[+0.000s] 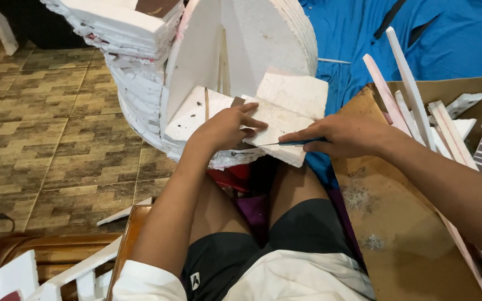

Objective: Assembling a foam structure by selecting, cutting, and joining various foam pieces together.

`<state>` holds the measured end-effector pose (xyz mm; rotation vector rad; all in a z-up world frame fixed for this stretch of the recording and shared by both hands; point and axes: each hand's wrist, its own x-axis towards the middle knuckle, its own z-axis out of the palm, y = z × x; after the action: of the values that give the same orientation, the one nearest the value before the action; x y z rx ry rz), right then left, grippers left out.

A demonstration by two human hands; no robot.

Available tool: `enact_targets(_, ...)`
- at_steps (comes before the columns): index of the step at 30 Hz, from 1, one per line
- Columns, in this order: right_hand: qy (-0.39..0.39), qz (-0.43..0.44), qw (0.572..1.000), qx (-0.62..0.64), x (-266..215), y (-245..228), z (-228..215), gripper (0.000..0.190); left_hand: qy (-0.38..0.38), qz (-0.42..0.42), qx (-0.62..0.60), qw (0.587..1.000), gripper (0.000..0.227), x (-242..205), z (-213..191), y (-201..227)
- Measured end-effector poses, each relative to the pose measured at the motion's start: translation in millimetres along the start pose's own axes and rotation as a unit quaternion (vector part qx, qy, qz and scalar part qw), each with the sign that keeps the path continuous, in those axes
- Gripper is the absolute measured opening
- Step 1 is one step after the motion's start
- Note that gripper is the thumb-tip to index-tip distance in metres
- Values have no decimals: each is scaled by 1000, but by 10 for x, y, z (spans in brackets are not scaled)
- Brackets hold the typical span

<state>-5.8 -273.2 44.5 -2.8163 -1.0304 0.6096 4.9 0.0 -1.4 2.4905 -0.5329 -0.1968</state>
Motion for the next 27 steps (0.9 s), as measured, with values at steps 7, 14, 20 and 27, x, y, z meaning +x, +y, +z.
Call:
enact_targets(7, -8, -4, 1000, 20, 59, 81, 36, 50, -25, -13, 19, 999, 35, 49, -3, -84)
enact_targets(14, -13, -27, 999, 30, 158, 131, 13, 51, -29, 0, 32, 999, 43, 33, -34, -52)
enact_targets(20, -31, -46, 998, -2, 257, 208, -57, 51, -37, -7, 29, 999, 43, 2, -59, 5)
enact_targets(27, -98, -43, 993, -44, 320, 200, -121, 56, -70, -12, 40, 997, 42, 56, -130, -1)
